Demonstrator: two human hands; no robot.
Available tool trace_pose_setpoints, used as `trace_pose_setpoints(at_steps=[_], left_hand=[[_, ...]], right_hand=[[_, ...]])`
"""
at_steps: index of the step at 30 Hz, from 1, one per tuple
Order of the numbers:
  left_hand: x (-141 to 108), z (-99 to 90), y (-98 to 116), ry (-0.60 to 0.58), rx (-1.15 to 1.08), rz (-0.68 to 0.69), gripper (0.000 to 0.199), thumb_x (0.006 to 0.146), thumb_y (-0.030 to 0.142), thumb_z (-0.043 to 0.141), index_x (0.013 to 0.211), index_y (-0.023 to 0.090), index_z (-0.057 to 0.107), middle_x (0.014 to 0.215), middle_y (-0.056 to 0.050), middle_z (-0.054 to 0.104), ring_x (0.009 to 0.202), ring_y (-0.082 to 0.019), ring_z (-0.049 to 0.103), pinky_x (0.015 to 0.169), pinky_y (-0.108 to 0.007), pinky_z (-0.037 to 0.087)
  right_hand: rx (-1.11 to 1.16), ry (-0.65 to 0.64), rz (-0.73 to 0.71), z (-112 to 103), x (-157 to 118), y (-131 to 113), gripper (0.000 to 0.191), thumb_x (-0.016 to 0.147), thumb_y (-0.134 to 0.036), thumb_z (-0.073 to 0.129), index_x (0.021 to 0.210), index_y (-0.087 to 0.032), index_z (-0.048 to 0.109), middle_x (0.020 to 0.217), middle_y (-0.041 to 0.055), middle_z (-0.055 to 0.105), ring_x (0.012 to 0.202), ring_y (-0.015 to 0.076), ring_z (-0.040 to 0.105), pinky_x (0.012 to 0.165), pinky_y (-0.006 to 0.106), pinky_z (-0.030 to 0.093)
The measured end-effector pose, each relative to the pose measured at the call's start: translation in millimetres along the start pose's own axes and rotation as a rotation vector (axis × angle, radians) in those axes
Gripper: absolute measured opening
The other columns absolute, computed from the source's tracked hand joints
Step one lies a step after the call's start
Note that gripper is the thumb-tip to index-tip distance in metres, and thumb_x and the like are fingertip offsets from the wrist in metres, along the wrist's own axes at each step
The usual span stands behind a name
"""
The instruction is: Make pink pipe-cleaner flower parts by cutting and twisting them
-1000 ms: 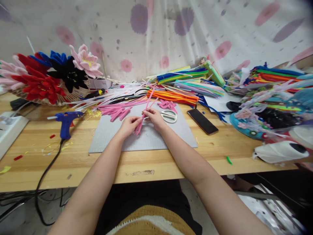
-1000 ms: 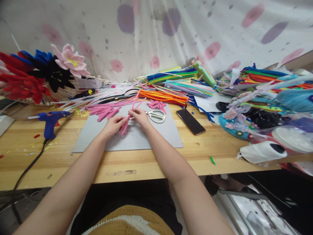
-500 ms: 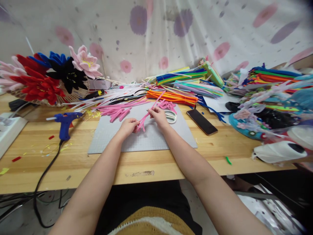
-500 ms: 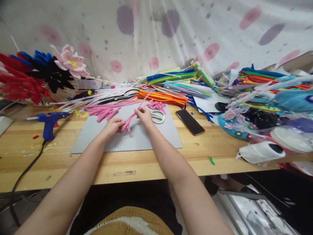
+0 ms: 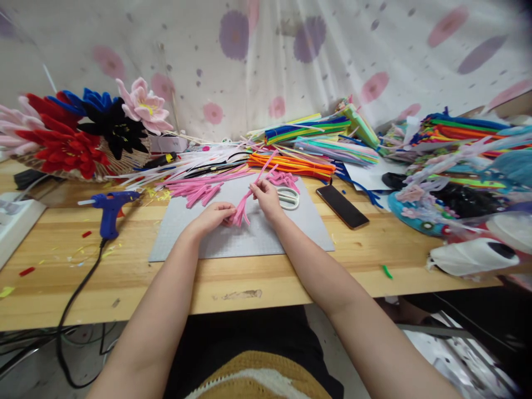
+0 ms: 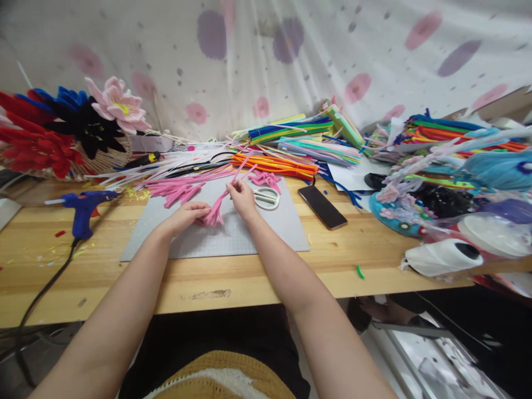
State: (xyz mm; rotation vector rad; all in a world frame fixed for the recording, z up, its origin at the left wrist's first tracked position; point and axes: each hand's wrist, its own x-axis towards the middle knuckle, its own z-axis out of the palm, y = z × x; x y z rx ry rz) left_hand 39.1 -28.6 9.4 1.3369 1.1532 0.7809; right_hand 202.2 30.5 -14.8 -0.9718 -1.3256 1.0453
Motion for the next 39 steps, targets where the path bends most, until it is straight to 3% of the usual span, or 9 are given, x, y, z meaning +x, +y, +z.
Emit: trace_pose_setpoints(at_steps=[3, 6, 9, 12, 17, 22, 26, 33, 39], left_hand=[[4.2, 8.2, -1.6, 0.191, -0.066, 0.112, 0.029, 0.062, 0.040, 0.066, 0.078, 0.016, 0.062, 0.074, -0.001, 0.062, 0.061, -0.011, 0.056, 0.056, -0.024, 0.045], [10.3, 15.7, -5.6, 0.285, -0.096, 0.170, 0.028, 0.057, 0.037, 0.072, 0.070, 0.015, 0.059, 0.067, -0.001, 0.061, 0.058, -0.012, 0.056, 0.052, -0.023, 0.042], [14.1, 17.2, -8.9, 0.362, -0.192, 0.103, 0.028, 0.055, 0.033, 0.074, 0.062, 0.015, 0.055, 0.057, 0.000, 0.059, 0.053, -0.013, 0.057, 0.051, -0.024, 0.042], [15.0, 14.0, -9.4, 0.544, -0.319, 0.061, 0.027, 0.056, 0.032, 0.074, 0.066, 0.015, 0.055, 0.058, 0.001, 0.059, 0.052, -0.012, 0.056, 0.049, -0.023, 0.041], [14.9, 8.2, -8.3, 0.692, -0.360, 0.057, 0.026, 0.055, 0.028, 0.074, 0.066, 0.015, 0.055, 0.062, 0.000, 0.060, 0.052, -0.010, 0.054, 0.046, -0.020, 0.039], [14.9, 8.1, -8.3, 0.695, -0.349, 0.097, 0.024, 0.055, 0.027, 0.073, 0.066, 0.014, 0.055, 0.063, 0.000, 0.060, 0.052, -0.009, 0.052, 0.045, -0.020, 0.039], [14.8, 6.2, -8.1, 0.673, -0.363, 0.109, 0.027, 0.056, 0.030, 0.073, 0.067, 0.014, 0.055, 0.064, 0.000, 0.060, 0.052, -0.009, 0.051, 0.046, -0.021, 0.041], [14.1, -1.7, -7.7, 0.585, -0.488, 0.122, 0.032, 0.053, 0.034, 0.076, 0.067, 0.016, 0.054, 0.069, 0.000, 0.063, 0.057, -0.007, 0.055, 0.049, -0.017, 0.040], [11.9, 2.2, -4.4, 0.536, -0.375, 0.174, 0.034, 0.053, 0.036, 0.076, 0.069, 0.016, 0.055, 0.069, 0.000, 0.062, 0.061, -0.010, 0.056, 0.055, -0.021, 0.045]], right_hand=[[0.005, -0.133, 0.015, 7.0, -4.5, -0.2, 0.031, 0.069, -0.044, 0.058, 0.062, -0.019, 0.041, 0.056, -0.0062, 0.041, 0.051, 0.0067, 0.041, 0.050, 0.021, 0.036], [-0.041, -0.287, 0.031, 17.0, -9.8, -0.8, 0.028, 0.070, -0.044, 0.057, 0.067, -0.019, 0.045, 0.060, -0.0053, 0.043, 0.054, 0.0076, 0.042, 0.053, 0.021, 0.037], [-0.083, -0.206, 0.004, 24.5, -15.0, -4.0, 0.027, 0.070, -0.040, 0.059, 0.085, -0.021, 0.047, 0.072, -0.0039, 0.047, 0.061, 0.0084, 0.045, 0.058, 0.022, 0.039], [-0.208, -0.082, -0.071, 26.7, -22.1, -10.7, 0.033, 0.068, -0.038, 0.063, 0.090, -0.021, 0.044, 0.079, -0.0029, 0.049, 0.064, 0.0085, 0.045, 0.062, 0.022, 0.039], [-0.518, -0.425, -0.048, 27.7, -35.6, -18.5, 0.021, 0.069, -0.036, 0.061, 0.069, -0.018, 0.050, 0.062, -0.0044, 0.051, 0.057, 0.0083, 0.044, 0.057, 0.022, 0.032], [-0.550, -0.435, 0.038, 31.3, -35.6, -12.5, 0.011, 0.069, -0.026, 0.056, 0.064, -0.018, 0.054, 0.055, -0.0041, 0.054, 0.052, 0.0082, 0.047, 0.052, 0.021, 0.031], [-0.304, -0.512, 0.132, 28.8, -30.3, -9.9, 0.014, 0.074, -0.025, 0.049, 0.062, -0.017, 0.052, 0.050, -0.0047, 0.051, 0.046, 0.0067, 0.043, 0.048, 0.020, 0.032], [0.051, -0.601, 0.245, 18.0, -27.3, -14.5, 0.025, 0.075, -0.039, 0.053, 0.062, -0.018, 0.046, 0.048, -0.0067, 0.043, 0.041, 0.0051, 0.034, 0.041, 0.018, 0.026], [-0.056, -0.586, 0.185, 20.6, -28.4, -9.9, 0.017, 0.076, -0.031, 0.050, 0.066, -0.018, 0.047, 0.049, -0.0067, 0.046, 0.041, 0.0052, 0.038, 0.043, 0.017, 0.031]])
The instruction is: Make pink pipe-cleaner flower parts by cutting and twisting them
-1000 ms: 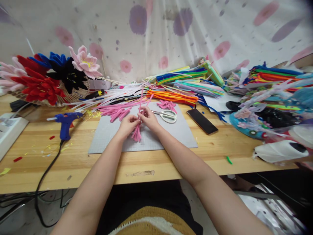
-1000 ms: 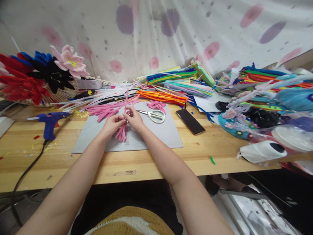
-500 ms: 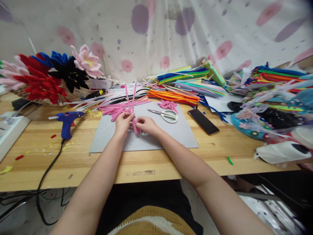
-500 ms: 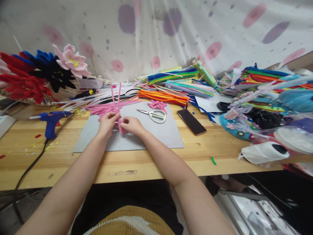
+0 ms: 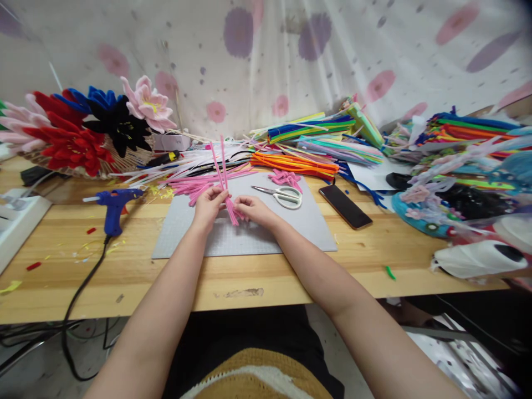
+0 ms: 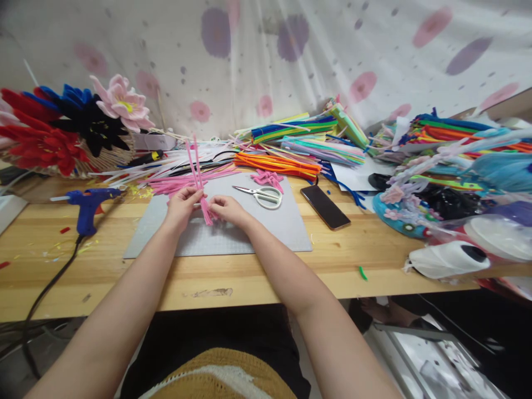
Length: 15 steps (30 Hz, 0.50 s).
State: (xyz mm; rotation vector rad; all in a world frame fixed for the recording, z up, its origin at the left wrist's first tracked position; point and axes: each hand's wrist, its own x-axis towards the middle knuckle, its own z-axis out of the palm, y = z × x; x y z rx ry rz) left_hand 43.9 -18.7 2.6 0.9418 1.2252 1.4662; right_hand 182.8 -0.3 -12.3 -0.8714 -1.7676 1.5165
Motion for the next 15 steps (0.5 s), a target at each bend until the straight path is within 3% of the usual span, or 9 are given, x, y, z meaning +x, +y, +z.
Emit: trace_pose_setpoints(at_steps=[3, 8, 15], left_hand=[[-1.3, 1.6, -2.0, -0.043, 0.009, 0.022, 0.035, 0.051, 0.036, 0.077, 0.068, 0.015, 0.055, 0.066, 0.002, 0.058, 0.059, -0.009, 0.054, 0.055, -0.022, 0.046], [-1.2, 1.3, -4.3, -0.067, 0.018, -0.027, 0.033, 0.051, 0.033, 0.077, 0.066, 0.015, 0.055, 0.061, 0.004, 0.054, 0.055, -0.008, 0.052, 0.053, -0.021, 0.046], [0.0, 6.5, -8.1, 0.096, -0.062, -0.006, 0.024, 0.059, 0.027, 0.071, 0.066, 0.016, 0.052, 0.063, 0.001, 0.061, 0.058, -0.010, 0.057, 0.059, -0.024, 0.048]], right_hand=[[-0.176, 0.094, -0.001, 2.6, 1.0, 4.0, 0.008, 0.077, -0.027, 0.048, 0.076, -0.019, 0.048, 0.050, -0.0069, 0.051, 0.043, 0.0070, 0.045, 0.046, 0.018, 0.034], [-0.458, 0.259, -0.075, 0.7, 1.0, 6.0, 0.018, 0.081, -0.036, 0.046, 0.075, -0.020, 0.047, 0.057, -0.0056, 0.049, 0.053, 0.0086, 0.044, 0.053, 0.020, 0.032], [-0.521, 0.168, -0.153, 1.5, 1.0, 1.0, 0.023, 0.082, -0.036, 0.042, 0.066, -0.019, 0.045, 0.060, -0.0047, 0.047, 0.059, 0.0091, 0.041, 0.058, 0.020, 0.031]])
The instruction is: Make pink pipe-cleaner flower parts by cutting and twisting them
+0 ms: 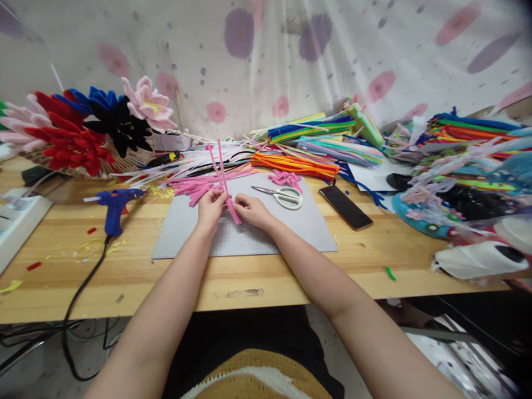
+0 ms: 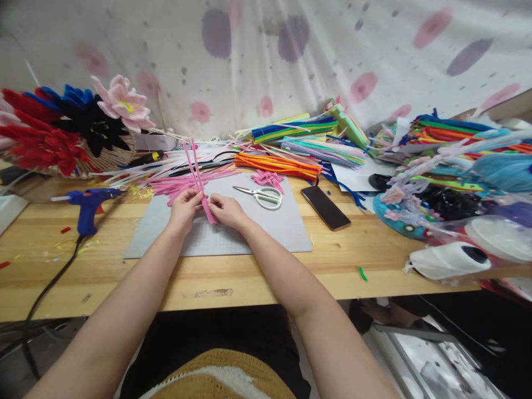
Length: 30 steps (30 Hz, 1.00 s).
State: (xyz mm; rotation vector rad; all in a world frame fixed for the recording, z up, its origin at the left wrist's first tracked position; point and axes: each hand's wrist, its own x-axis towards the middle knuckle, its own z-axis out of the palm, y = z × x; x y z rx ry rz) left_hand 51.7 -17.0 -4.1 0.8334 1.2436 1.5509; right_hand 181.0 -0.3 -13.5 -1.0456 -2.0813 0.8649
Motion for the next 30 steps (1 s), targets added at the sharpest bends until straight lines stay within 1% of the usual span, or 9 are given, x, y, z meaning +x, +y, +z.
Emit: trace_pose_setpoints(at_steps=[4, 7, 11, 14, 18, 20, 25, 28, 30], left_hand=[[1.2, 3.9, -4.1, 0.132, -0.089, -0.004, 0.019, 0.060, 0.023, 0.070, 0.064, 0.015, 0.053, 0.062, 0.001, 0.062, 0.054, -0.009, 0.055, 0.059, -0.023, 0.046], [1.6, 4.7, -3.3, 0.159, -0.134, 0.009, 0.019, 0.060, 0.021, 0.070, 0.063, 0.015, 0.053, 0.061, 0.000, 0.063, 0.055, -0.008, 0.055, 0.059, -0.022, 0.046], [0.2, 1.0, 2.1, 0.070, -0.137, -0.065, 0.020, 0.059, 0.023, 0.072, 0.067, 0.015, 0.055, 0.067, -0.001, 0.064, 0.057, -0.008, 0.057, 0.059, -0.022, 0.046], [-0.7, -2.2, 4.9, -0.036, -0.146, -0.124, 0.023, 0.055, 0.020, 0.075, 0.069, 0.014, 0.057, 0.068, -0.001, 0.064, 0.059, -0.010, 0.059, 0.061, -0.024, 0.047], [1.1, -3.0, 3.0, -0.061, -0.096, -0.068, 0.027, 0.050, 0.019, 0.078, 0.067, 0.014, 0.058, 0.062, 0.002, 0.060, 0.058, -0.008, 0.057, 0.064, -0.024, 0.046], [2.6, -2.1, 0.7, -0.043, -0.062, -0.018, 0.028, 0.048, 0.021, 0.078, 0.065, 0.014, 0.058, 0.060, 0.003, 0.059, 0.057, -0.007, 0.055, 0.062, -0.022, 0.043], [3.9, -0.9, -2.5, -0.077, -0.059, 0.059, 0.031, 0.047, 0.027, 0.079, 0.067, 0.014, 0.059, 0.062, 0.002, 0.061, 0.056, -0.008, 0.054, 0.057, -0.021, 0.041], [3.2, -2.2, -1.8, -0.076, -0.065, 0.053, 0.031, 0.048, 0.029, 0.080, 0.068, 0.014, 0.063, 0.064, 0.001, 0.062, 0.056, -0.008, 0.055, 0.057, -0.021, 0.042], [2.6, -3.3, -0.7, -0.119, -0.062, -0.021, 0.032, 0.051, 0.033, 0.078, 0.074, 0.014, 0.066, 0.069, -0.002, 0.065, 0.056, -0.009, 0.055, 0.057, -0.023, 0.043]], right_hand=[[-0.057, 0.023, -0.021, 4.4, -0.3, -5.5, 0.021, 0.081, -0.033, 0.042, 0.066, -0.019, 0.043, 0.062, -0.0038, 0.047, 0.059, 0.0098, 0.042, 0.059, 0.021, 0.031], [-0.083, 0.057, -0.013, 8.2, -1.6, -6.9, 0.020, 0.081, -0.032, 0.043, 0.066, -0.020, 0.043, 0.063, -0.0028, 0.049, 0.060, 0.0105, 0.042, 0.059, 0.021, 0.030], [-0.025, 0.116, 0.045, 10.1, -2.1, -0.5, 0.021, 0.082, -0.037, 0.044, 0.069, -0.020, 0.045, 0.065, -0.0028, 0.050, 0.061, 0.0108, 0.043, 0.060, 0.022, 0.031], [0.138, 0.127, 0.121, 6.9, 1.2, 4.8, 0.019, 0.080, -0.035, 0.048, 0.070, -0.020, 0.046, 0.064, -0.0039, 0.049, 0.061, 0.0102, 0.043, 0.060, 0.021, 0.033], [0.485, 0.084, 0.235, -0.9, 6.2, 2.6, 0.013, 0.080, -0.026, 0.044, 0.072, -0.017, 0.049, 0.066, -0.0036, 0.050, 0.062, 0.0089, 0.044, 0.058, 0.020, 0.035], [0.589, 0.042, 0.236, -3.0, 6.4, -1.0, 0.018, 0.082, -0.031, 0.044, 0.074, -0.016, 0.051, 0.068, -0.0029, 0.052, 0.061, 0.0080, 0.044, 0.057, 0.020, 0.035], [0.644, -0.200, 0.242, 3.4, 4.3, -4.7, 0.030, 0.078, -0.045, 0.053, 0.079, -0.015, 0.052, 0.063, -0.0021, 0.055, 0.047, 0.0060, 0.041, 0.046, 0.020, 0.030], [0.626, -0.212, 0.240, 8.5, 4.6, -3.8, 0.031, 0.081, -0.046, 0.049, 0.074, -0.015, 0.051, 0.056, -0.0035, 0.051, 0.044, 0.0057, 0.039, 0.045, 0.020, 0.029], [0.597, -0.227, 0.233, 9.2, 4.5, -4.0, 0.034, 0.084, -0.047, 0.045, 0.071, -0.016, 0.050, 0.052, -0.0049, 0.045, 0.043, 0.0056, 0.037, 0.045, 0.020, 0.028]])
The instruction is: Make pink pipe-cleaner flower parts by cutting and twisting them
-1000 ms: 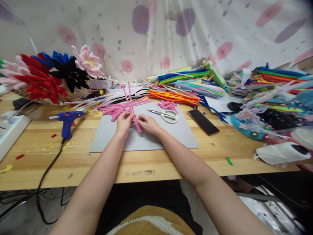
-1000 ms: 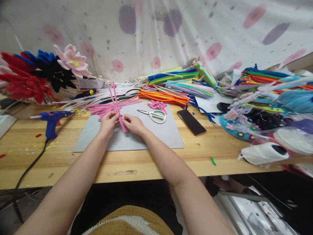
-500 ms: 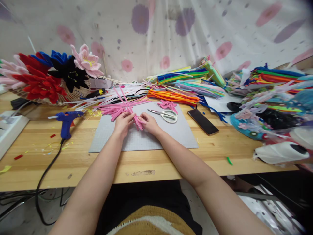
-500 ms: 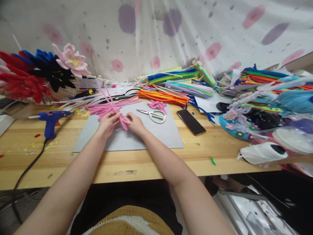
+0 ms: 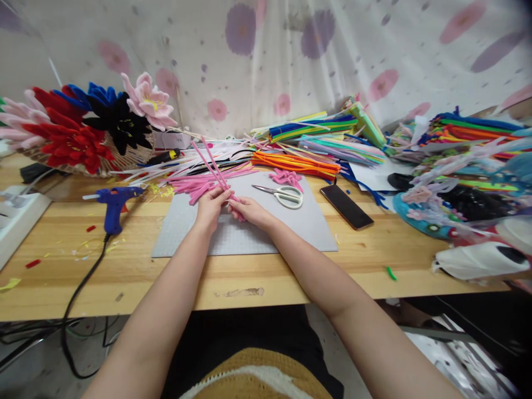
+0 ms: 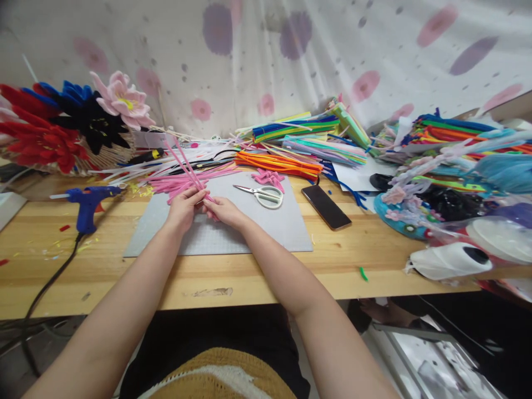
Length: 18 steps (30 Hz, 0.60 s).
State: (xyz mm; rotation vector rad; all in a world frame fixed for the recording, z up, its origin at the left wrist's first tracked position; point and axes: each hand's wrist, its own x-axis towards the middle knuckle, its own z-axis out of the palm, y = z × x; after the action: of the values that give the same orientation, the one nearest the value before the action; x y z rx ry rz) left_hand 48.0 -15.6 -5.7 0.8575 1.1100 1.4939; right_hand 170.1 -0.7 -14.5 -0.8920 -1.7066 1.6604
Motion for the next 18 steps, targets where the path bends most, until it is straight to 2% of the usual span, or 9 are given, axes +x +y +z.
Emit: trace_pose_setpoints(at_steps=[4, 10, 15, 18], left_hand=[[-0.5, -0.7, 2.7, -0.070, -0.026, -0.140, 0.033, 0.059, 0.038, 0.074, 0.080, 0.013, 0.068, 0.078, -0.007, 0.067, 0.056, -0.011, 0.056, 0.055, -0.025, 0.043], [1.1, 0.6, 7.0, 0.092, -0.179, -0.105, 0.019, 0.060, 0.027, 0.074, 0.071, 0.014, 0.067, 0.067, -0.002, 0.065, 0.057, -0.008, 0.057, 0.059, -0.021, 0.043], [1.4, 2.1, 7.7, 0.087, -0.182, -0.065, 0.022, 0.057, 0.030, 0.076, 0.071, 0.014, 0.068, 0.066, -0.002, 0.065, 0.054, -0.008, 0.055, 0.056, -0.021, 0.042], [2.1, 1.9, 6.1, 0.099, -0.171, -0.048, 0.025, 0.054, 0.031, 0.077, 0.070, 0.015, 0.069, 0.068, -0.002, 0.066, 0.058, -0.008, 0.057, 0.059, -0.021, 0.043]], right_hand=[[-0.052, -0.045, -0.043, -0.3, -3.7, -4.8, 0.045, 0.086, -0.053, 0.037, 0.065, -0.016, 0.049, 0.050, -0.0056, 0.036, 0.045, 0.0062, 0.032, 0.046, 0.020, 0.027], [-0.057, -0.020, -0.047, 2.4, -2.9, -8.6, 0.048, 0.084, -0.058, 0.038, 0.061, -0.016, 0.045, 0.053, -0.0047, 0.035, 0.050, 0.0072, 0.031, 0.048, 0.022, 0.025], [-0.078, 0.021, -0.042, 4.7, 4.0, -1.4, 0.044, 0.086, -0.054, 0.035, 0.068, -0.016, 0.049, 0.053, -0.0045, 0.037, 0.049, 0.0076, 0.033, 0.047, 0.021, 0.027], [-0.108, 0.135, -0.038, 4.6, 7.3, 2.2, 0.030, 0.086, -0.047, 0.039, 0.080, -0.018, 0.048, 0.059, -0.0044, 0.048, 0.050, 0.0077, 0.040, 0.049, 0.021, 0.032]])
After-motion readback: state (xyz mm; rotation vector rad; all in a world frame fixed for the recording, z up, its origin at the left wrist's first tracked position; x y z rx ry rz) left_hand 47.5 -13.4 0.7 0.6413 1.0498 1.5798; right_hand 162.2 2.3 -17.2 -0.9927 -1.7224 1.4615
